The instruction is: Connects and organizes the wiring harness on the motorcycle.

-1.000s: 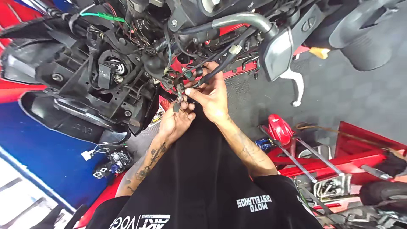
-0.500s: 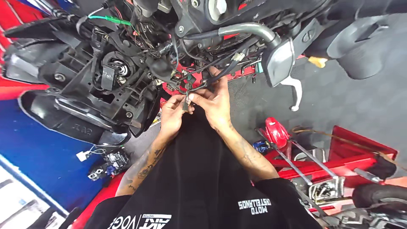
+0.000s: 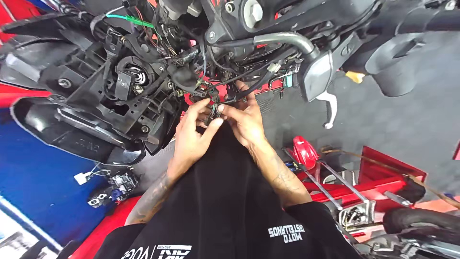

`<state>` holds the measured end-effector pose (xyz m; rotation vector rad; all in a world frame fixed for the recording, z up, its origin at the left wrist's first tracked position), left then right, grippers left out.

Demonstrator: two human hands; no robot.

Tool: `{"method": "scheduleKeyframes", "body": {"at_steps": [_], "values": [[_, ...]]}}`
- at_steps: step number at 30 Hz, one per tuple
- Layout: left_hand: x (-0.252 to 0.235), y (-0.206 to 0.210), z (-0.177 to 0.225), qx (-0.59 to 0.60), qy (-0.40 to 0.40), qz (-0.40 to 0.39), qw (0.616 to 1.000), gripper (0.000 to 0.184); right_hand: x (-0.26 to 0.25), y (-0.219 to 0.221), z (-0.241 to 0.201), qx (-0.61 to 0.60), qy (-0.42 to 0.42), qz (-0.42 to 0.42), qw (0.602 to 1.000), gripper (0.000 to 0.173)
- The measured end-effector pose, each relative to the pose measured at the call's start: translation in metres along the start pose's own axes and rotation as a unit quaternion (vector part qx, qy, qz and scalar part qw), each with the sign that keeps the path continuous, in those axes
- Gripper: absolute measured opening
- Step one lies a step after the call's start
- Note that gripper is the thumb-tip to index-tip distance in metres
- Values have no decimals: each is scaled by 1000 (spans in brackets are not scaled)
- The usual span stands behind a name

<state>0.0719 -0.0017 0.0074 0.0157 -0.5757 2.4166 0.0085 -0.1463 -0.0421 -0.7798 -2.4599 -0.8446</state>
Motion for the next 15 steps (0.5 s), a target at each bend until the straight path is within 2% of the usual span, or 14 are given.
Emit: {"method": "scheduleKeyframes", "body": {"at_steps": [2,5,9,11,12,15], "values": [[-8,1,5,-77,9,6,997,40,0,3,4,-56,50,-9,997,80],[-12,-1,8,-111,47,26,992,29,-3,4,9,-115,92,-19,989,62],[-11,-6,14,-208,88,58,972,29,-3,7,15,-156,129,-13,979,48],[-13,-5,16,-240,95,57,964,26,-1,5,11,-170,119,0,978,38],[-15,-5,15,-240,92,51,965,26,-1,2,5,-167,97,1,981,40],[-20,-7,10,-205,76,52,975,26,-1,-18,-12,-80,2,-4,997,67]]}}
Point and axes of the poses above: each hand's wrist, its own x-axis away from the middle knuckle, its own y-axis out of the palm, z = x × y, the point moved 9 cm from there along -x, towards the middle knuckle, and after that the axes turned 1 degree about -z, right-handed, at the moved point
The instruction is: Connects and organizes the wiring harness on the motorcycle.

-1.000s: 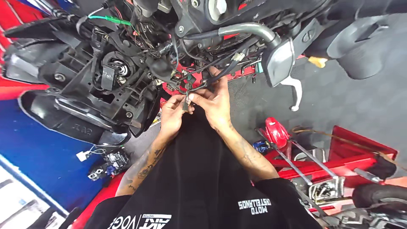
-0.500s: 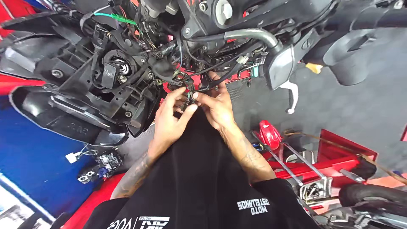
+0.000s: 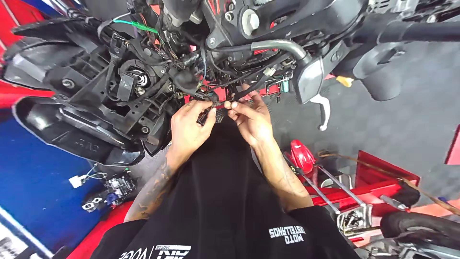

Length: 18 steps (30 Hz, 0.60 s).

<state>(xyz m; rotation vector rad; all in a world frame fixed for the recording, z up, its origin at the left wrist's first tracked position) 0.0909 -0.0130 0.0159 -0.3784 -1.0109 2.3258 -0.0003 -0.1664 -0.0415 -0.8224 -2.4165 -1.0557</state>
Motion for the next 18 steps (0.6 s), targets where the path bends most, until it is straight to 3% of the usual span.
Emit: {"method": "scheduleKeyframes", "body": {"at_steps": [3,6,11,18], "values": [[-5,1,-3,-14,-35,29,999,24,-6,-21,-2,135,-85,-18,987,82],[-8,6,-8,-8,-95,25,995,24,-16,-22,0,180,-126,-61,974,77],[-8,7,-21,60,-188,-14,980,29,-44,16,25,25,-8,-152,988,56],[-16,-2,-26,-33,-231,-55,971,41,-72,34,44,-52,70,-265,960,57]]}}
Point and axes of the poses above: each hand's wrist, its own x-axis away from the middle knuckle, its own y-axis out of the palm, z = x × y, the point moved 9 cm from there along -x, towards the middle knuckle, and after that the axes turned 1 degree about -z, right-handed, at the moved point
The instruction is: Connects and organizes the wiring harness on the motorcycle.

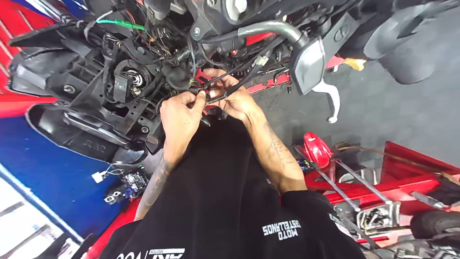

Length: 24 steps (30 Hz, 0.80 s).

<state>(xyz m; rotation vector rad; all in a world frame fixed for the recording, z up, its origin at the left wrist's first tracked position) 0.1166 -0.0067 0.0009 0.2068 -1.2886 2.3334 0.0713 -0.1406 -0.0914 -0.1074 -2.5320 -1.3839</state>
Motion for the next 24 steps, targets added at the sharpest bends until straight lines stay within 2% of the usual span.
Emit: {"method": "scheduleKeyframes", "body": {"at_steps": [5,12,16,20,24], "values": [[-3,2,5,31,3,-26,999,35,0,1,-5,8,-2,15,1000,67],[3,7,3,104,-3,-84,991,34,4,-3,3,-65,-29,11,997,68],[4,7,4,132,9,-81,988,30,10,-10,7,-90,-31,31,995,67],[3,9,3,128,6,-73,989,31,23,-17,3,-108,-74,37,991,68],[3,13,1,112,9,-68,991,32,30,-27,6,-127,-111,82,982,68]]}}
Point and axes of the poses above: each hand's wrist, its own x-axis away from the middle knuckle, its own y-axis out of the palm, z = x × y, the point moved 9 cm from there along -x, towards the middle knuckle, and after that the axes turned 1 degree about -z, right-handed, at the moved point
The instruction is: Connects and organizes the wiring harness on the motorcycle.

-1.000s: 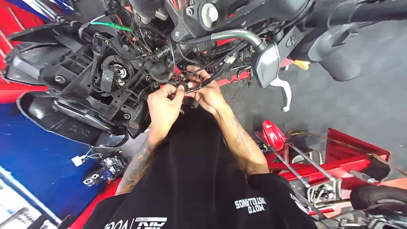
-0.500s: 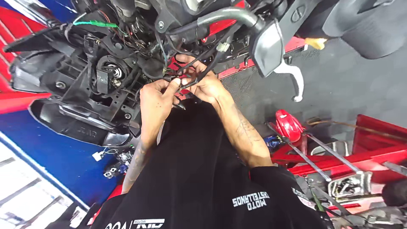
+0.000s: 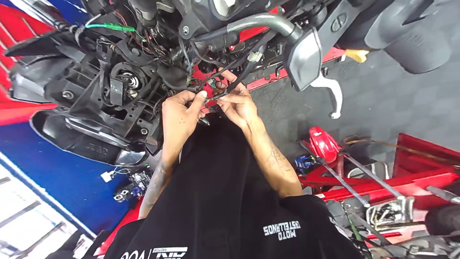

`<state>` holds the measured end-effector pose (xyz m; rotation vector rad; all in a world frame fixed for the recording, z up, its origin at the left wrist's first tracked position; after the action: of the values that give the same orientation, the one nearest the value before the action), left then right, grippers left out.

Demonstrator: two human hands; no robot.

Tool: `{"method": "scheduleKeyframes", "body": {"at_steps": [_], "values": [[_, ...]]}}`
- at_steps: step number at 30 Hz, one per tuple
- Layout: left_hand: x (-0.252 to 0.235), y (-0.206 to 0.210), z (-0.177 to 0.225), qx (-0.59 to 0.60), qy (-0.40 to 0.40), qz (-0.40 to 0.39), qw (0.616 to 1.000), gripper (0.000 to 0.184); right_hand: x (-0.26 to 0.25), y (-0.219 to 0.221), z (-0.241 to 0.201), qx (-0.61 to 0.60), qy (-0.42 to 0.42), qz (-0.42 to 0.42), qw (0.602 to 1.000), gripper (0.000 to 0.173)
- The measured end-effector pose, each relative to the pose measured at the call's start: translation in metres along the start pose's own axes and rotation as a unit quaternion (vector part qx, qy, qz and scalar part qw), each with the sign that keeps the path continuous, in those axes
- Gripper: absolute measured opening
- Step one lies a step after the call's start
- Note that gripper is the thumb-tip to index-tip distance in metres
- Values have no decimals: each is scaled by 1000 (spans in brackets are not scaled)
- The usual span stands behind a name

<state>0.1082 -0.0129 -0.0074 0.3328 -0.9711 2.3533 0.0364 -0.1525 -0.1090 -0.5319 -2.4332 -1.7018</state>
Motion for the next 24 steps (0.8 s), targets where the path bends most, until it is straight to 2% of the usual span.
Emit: {"method": "scheduleKeyframes", "body": {"at_steps": [4,6,9,13,16,24], "values": [[0,1,2,-9,44,-23,999,27,-1,-1,-1,9,-7,20,1000,65],[1,4,2,-46,68,-30,996,30,6,1,-4,29,-4,22,999,66],[2,6,5,-67,98,-3,993,26,24,8,-7,63,-10,28,998,67],[4,10,9,-66,98,25,993,21,46,11,-14,127,-29,51,990,78],[8,11,12,-82,118,52,988,21,53,15,-15,113,-31,48,992,80],[20,16,17,-129,226,114,959,22,63,7,-15,177,-49,39,982,92]]}}
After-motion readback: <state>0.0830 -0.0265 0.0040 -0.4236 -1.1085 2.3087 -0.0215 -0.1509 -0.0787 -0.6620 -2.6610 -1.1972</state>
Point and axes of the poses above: each hand's wrist, its own x-axis away from the middle knuckle, its own y-axis out of the palm, z = x × y, the point moved 9 cm from there along -x, towards the middle knuckle, and after that the axes turned 1 degree about -z, right-handed, at the moved point
